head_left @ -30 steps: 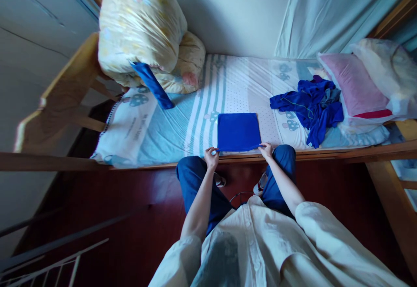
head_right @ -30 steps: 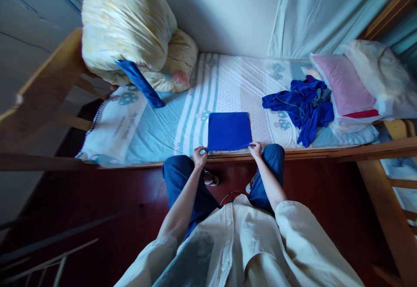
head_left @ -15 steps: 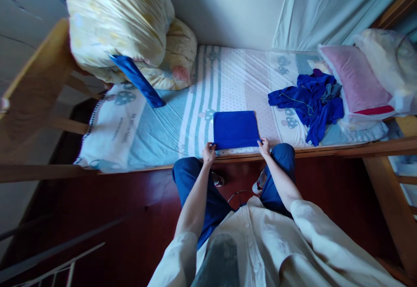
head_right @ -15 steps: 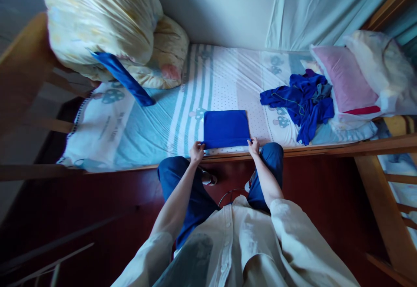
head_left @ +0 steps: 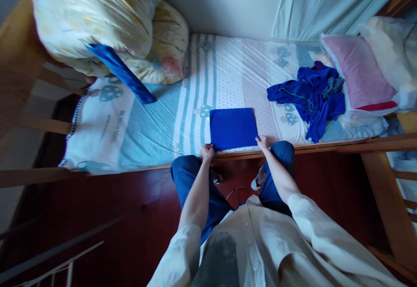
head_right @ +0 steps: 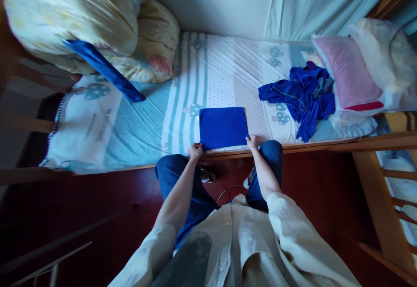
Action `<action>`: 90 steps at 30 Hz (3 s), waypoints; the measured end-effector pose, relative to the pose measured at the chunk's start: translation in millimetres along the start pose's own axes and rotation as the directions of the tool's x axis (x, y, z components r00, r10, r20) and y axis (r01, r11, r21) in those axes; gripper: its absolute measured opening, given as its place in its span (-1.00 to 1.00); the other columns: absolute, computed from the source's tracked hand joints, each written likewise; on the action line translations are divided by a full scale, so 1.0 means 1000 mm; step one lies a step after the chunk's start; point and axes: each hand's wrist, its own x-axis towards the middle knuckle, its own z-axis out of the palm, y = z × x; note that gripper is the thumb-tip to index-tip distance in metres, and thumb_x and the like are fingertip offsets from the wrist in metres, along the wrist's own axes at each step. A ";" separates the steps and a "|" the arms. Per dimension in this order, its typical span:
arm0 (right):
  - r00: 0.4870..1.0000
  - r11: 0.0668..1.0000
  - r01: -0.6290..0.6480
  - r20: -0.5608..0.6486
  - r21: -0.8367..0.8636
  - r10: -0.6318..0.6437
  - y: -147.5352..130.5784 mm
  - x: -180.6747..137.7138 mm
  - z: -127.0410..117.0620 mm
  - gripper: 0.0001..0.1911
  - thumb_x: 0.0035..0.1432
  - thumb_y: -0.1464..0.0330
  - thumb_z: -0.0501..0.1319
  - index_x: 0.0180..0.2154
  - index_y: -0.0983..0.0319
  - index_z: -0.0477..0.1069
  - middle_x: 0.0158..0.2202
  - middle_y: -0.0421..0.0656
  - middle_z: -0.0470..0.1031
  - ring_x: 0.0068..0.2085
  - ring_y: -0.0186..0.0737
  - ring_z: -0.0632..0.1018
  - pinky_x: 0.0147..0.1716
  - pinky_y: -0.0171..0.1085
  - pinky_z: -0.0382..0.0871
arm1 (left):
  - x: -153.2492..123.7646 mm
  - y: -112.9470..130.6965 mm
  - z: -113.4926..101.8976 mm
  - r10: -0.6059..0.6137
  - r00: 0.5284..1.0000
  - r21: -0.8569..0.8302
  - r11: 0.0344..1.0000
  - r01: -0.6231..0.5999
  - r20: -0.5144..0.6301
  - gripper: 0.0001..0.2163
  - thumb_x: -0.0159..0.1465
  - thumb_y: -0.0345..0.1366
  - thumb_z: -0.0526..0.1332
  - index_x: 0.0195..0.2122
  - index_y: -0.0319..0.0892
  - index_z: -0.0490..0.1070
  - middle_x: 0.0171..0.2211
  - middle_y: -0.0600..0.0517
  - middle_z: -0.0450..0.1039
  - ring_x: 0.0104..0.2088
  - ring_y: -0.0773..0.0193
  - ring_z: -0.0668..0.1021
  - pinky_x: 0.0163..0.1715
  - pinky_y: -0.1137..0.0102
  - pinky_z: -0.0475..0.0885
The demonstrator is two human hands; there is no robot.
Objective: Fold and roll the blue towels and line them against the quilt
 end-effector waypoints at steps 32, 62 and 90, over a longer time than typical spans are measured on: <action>0.988 0.999 -0.038 -0.153 -0.032 0.033 -0.015 -0.026 -0.008 -0.73 0.32 0.35 0.16 -0.02 0.33 0.49 -0.08 0.10 0.59 0.01 0.00 0.54 0.10 -0.11 0.37 | -0.017 -0.002 -0.009 0.084 0.993 -0.078 0.993 -0.091 -0.088 -0.67 0.44 -0.24 0.00 0.07 -0.27 0.42 -0.03 -0.22 0.56 -0.03 0.08 0.62 0.06 0.25 0.47; 0.915 0.897 0.389 0.200 -0.211 -0.349 -0.009 -0.022 -0.006 -0.42 0.28 0.62 0.00 0.23 0.24 0.47 0.25 0.00 0.50 0.36 -0.06 0.39 0.36 -0.04 0.25 | -0.016 -0.007 0.010 0.609 0.768 0.316 0.703 -0.638 0.195 -0.44 0.33 -0.57 -0.10 0.33 -0.31 0.33 0.32 -0.33 0.34 0.37 -0.02 0.35 0.42 0.02 0.10; 0.959 0.963 0.270 0.088 0.001 -0.269 -0.007 -0.035 -0.023 -0.66 0.23 0.46 0.24 0.02 0.21 0.62 -0.04 -0.05 0.68 0.02 -0.06 0.65 0.16 -0.14 0.45 | -0.046 -0.011 -0.025 0.381 0.923 0.077 0.920 -0.385 0.058 -0.58 0.23 -0.49 0.13 0.08 -0.19 0.56 -0.01 -0.14 0.63 0.04 0.03 0.62 0.16 0.22 0.45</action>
